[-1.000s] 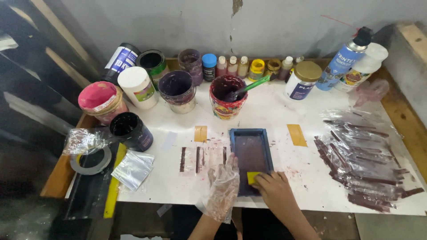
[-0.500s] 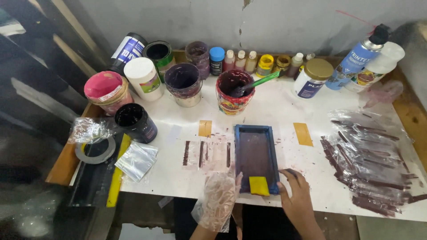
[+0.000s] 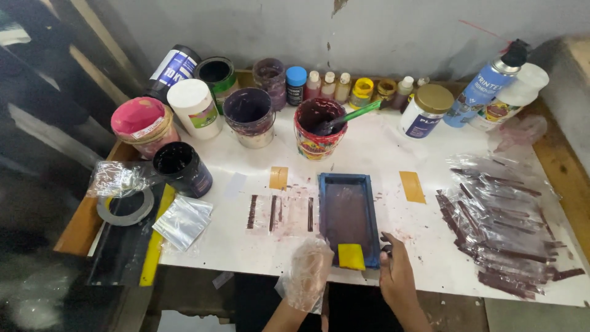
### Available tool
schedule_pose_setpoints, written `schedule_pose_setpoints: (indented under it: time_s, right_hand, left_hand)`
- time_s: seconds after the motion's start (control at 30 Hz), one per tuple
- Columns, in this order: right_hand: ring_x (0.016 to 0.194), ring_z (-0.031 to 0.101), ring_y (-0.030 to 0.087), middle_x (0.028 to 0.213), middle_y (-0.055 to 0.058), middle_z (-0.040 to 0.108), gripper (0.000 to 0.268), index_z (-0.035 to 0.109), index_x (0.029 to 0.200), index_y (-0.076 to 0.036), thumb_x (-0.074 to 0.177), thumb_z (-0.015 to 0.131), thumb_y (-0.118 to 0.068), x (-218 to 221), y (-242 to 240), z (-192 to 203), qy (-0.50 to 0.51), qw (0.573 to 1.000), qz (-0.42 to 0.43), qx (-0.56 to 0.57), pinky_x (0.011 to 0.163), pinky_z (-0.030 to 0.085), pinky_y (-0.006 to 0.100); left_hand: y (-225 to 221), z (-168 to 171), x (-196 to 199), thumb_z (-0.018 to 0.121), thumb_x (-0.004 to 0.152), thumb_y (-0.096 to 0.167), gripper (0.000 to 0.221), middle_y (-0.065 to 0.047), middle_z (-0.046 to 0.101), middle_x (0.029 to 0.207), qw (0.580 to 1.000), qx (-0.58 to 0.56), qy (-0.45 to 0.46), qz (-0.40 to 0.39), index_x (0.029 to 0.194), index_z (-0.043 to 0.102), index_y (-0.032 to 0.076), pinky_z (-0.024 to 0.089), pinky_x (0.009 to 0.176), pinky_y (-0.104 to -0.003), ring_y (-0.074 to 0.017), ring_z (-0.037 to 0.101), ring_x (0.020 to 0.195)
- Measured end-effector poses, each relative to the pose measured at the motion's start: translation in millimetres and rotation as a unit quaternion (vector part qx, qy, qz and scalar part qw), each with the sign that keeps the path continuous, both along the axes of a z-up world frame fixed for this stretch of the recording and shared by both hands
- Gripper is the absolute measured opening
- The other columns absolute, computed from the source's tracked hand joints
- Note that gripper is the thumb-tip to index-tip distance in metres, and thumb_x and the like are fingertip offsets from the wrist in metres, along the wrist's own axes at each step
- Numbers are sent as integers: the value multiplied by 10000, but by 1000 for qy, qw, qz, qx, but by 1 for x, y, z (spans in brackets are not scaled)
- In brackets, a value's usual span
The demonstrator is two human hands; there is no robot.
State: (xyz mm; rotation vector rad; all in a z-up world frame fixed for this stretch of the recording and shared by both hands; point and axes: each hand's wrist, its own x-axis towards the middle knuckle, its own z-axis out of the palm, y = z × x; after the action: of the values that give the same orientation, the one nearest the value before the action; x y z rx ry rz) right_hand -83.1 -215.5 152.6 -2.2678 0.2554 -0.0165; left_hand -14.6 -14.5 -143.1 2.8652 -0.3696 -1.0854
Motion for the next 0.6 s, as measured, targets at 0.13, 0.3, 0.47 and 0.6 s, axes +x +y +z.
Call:
schedule_pose_setpoints:
  time_s: [0.13, 0.3, 0.47, 0.6]
  right_hand:
    - [1368, 531, 299, 1466, 140, 560, 656, 462, 1491, -113, 999, 300, -514, -3, -3, 3, -52, 996, 6, 69, 1138, 404, 422]
    - [1327, 573, 292, 1401, 138, 625, 540, 510, 1457, -97, 1041, 332, -391, 3, -4, 1, -42, 996, -10, 75, 1114, 437, 421]
    - [1284, 518, 362, 1379, 181, 560, 668, 504, 1411, -18, 774, 634, -171, -1, -16, -69, -170, 974, 75, -131, 1109, 390, 489]
    - [1311, 510, 337, 1398, 135, 579, 595, 578, 1355, -91, 806, 704, -284, 0, 6, -44, -65, 976, 72, -193, 1121, 379, 498]
  left_hand:
    - [10, -76, -25, 597, 1049, 273, 371, -70, 581, 1309, 869, -455, -183, 70, 1398, 541, 157, 420, 1131, -413, -211, 590, 1192]
    - [31, 69, -36, 626, 998, 203, 534, -51, 574, 1441, 688, -682, -23, 247, 1497, 454, 120, 403, 1179, -307, -145, 580, 1305]
    - [27, 101, -34, 587, 1021, 241, 454, -106, 544, 1472, 889, -309, -313, 123, 1450, 525, 108, 386, 1158, -336, -201, 542, 1325]
    - [38, 64, -40, 603, 987, 199, 613, -165, 425, 1550, 920, -42, -385, -57, 1547, 372, 101, 378, 1150, -416, -270, 474, 1367]
